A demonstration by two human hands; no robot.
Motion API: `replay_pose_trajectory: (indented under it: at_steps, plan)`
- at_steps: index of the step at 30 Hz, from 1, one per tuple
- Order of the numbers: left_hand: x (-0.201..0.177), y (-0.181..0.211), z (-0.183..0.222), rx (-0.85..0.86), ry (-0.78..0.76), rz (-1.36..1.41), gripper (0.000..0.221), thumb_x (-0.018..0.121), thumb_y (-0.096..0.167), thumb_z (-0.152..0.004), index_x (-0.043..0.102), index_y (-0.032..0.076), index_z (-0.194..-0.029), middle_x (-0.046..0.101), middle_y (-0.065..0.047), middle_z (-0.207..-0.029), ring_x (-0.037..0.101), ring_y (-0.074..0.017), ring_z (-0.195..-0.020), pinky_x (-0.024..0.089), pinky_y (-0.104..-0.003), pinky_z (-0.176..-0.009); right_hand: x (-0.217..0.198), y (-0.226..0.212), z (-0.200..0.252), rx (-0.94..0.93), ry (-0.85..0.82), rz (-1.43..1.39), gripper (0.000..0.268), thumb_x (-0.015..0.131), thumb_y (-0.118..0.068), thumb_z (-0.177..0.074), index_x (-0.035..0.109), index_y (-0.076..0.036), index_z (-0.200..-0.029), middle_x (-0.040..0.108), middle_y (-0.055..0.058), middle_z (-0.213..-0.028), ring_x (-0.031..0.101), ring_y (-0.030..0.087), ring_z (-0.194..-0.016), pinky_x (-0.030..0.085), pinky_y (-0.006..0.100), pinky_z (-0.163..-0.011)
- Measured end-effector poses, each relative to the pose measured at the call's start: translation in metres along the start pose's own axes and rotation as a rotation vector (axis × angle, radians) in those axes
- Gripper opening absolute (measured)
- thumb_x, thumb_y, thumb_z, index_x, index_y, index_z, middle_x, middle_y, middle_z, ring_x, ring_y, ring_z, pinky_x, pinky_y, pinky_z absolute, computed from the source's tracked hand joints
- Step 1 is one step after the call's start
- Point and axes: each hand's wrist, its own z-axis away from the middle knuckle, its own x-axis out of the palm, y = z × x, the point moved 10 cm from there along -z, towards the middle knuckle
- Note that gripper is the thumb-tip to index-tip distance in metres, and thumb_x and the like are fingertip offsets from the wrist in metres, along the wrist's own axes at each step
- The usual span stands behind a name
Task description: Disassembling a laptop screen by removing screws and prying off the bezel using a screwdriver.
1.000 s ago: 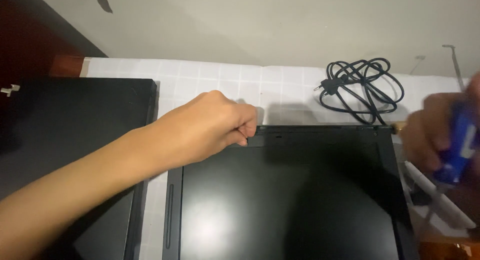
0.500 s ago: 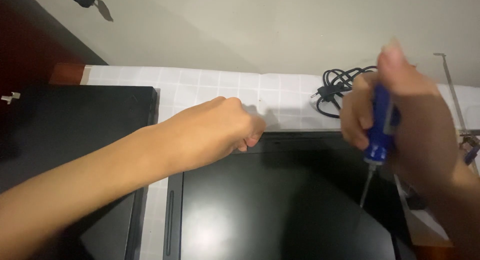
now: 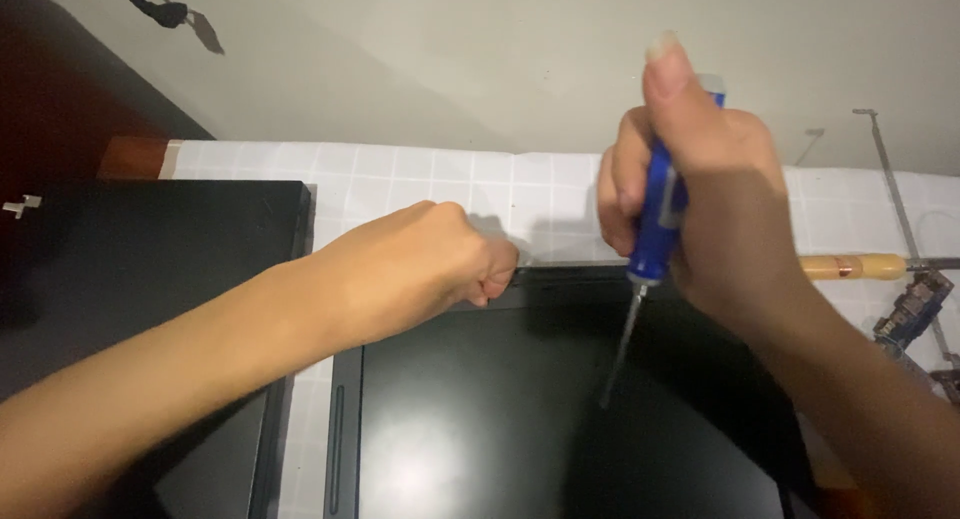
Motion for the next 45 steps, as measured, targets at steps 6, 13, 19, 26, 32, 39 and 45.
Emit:
replay_pose_trajectory:
  at_steps: [6, 13, 19, 26, 32, 39, 45]
  plan:
    - [0.000, 0.000, -0.003, 0.444, 0.253, -0.128, 0.012, 0.060, 0.004, -0.090, 0.063, 0.015, -0.089, 0.071, -0.002, -0.082, 0.067, -0.0196, -0.069, 0.048, -0.033, -0.056, 0.006, 0.002, -0.008, -0.012, 0.086, 0.065, 0.065, 0.045, -0.059, -0.092, 0.047, -0.008, -0.051, 0.053, 0.011, -0.045, 0.051, 0.018, -0.041, 0.042, 0.030, -0.048]
    - [0.010, 0.012, 0.013, 0.646, 0.279, -0.282, 0.028, 0.052, -0.014, -0.077, 0.067, 0.007, -0.090, 0.055, -0.002, -0.079, 0.057, -0.0232, -0.062, 0.044, -0.036, -0.050, 0.025, -0.019, -0.010, -0.213, 0.011, 0.092, 0.066, 0.045, -0.046, -0.101, 0.050, -0.005, -0.049, 0.054, 0.009, -0.046, 0.055, 0.018, -0.045, 0.047, 0.027, -0.049]
    - [0.013, 0.007, 0.026, 0.753, 0.406, -0.348, 0.031, 0.055, -0.015, -0.081, 0.069, 0.006, -0.099, 0.056, -0.004, -0.084, 0.060, -0.0262, -0.076, 0.049, -0.039, -0.057, 0.028, -0.017, -0.013, -0.219, 0.023, 0.060, 0.065, 0.046, -0.047, -0.100, 0.048, -0.007, -0.049, 0.052, 0.008, -0.046, 0.052, 0.016, -0.045, 0.044, 0.027, -0.048]
    - [0.002, 0.002, 0.038, 0.773, 0.594, -0.126, 0.015, 0.061, 0.006, -0.100, 0.075, 0.001, -0.104, 0.067, -0.006, -0.095, 0.068, -0.0254, -0.080, 0.055, -0.034, -0.061, 0.033, -0.017, -0.014, -0.241, 0.032, 0.038, 0.065, 0.046, -0.049, -0.098, 0.048, -0.007, -0.049, 0.054, 0.008, -0.046, 0.053, 0.015, -0.047, 0.047, 0.026, -0.055]
    - [0.006, 0.007, 0.048, 0.825, 0.657, -0.157, 0.014, 0.063, 0.002, -0.098, 0.075, 0.000, -0.105, 0.068, -0.007, -0.103, 0.069, -0.0255, -0.092, 0.059, -0.034, -0.079, 0.030, -0.012, -0.015, -0.233, 0.074, 0.006, 0.066, 0.045, -0.048, -0.098, 0.047, -0.006, -0.047, 0.050, 0.009, -0.045, 0.049, 0.016, -0.043, 0.039, 0.027, -0.043]
    - [0.019, 0.009, 0.057, 0.825, 0.747, -0.323, 0.022, 0.065, -0.006, -0.095, 0.071, -0.001, -0.115, 0.062, -0.006, -0.102, 0.061, -0.0245, -0.085, 0.058, -0.033, -0.072, 0.028, -0.013, -0.013, -0.263, 0.059, 0.022, 0.066, 0.045, -0.047, -0.099, 0.048, -0.006, -0.047, 0.052, 0.010, -0.044, 0.051, 0.017, -0.040, 0.044, 0.025, -0.047]
    - [0.036, 0.011, 0.058, 0.838, 0.829, -0.612, 0.028, 0.063, -0.007, -0.090, 0.069, -0.003, -0.117, 0.065, -0.008, -0.111, 0.061, -0.0266, -0.096, 0.060, -0.033, -0.072, 0.028, -0.011, -0.014, -0.265, 0.068, 0.002, 0.066, 0.045, -0.046, -0.100, 0.047, -0.005, -0.048, 0.051, 0.011, -0.043, 0.049, 0.018, -0.039, 0.041, 0.026, -0.045]
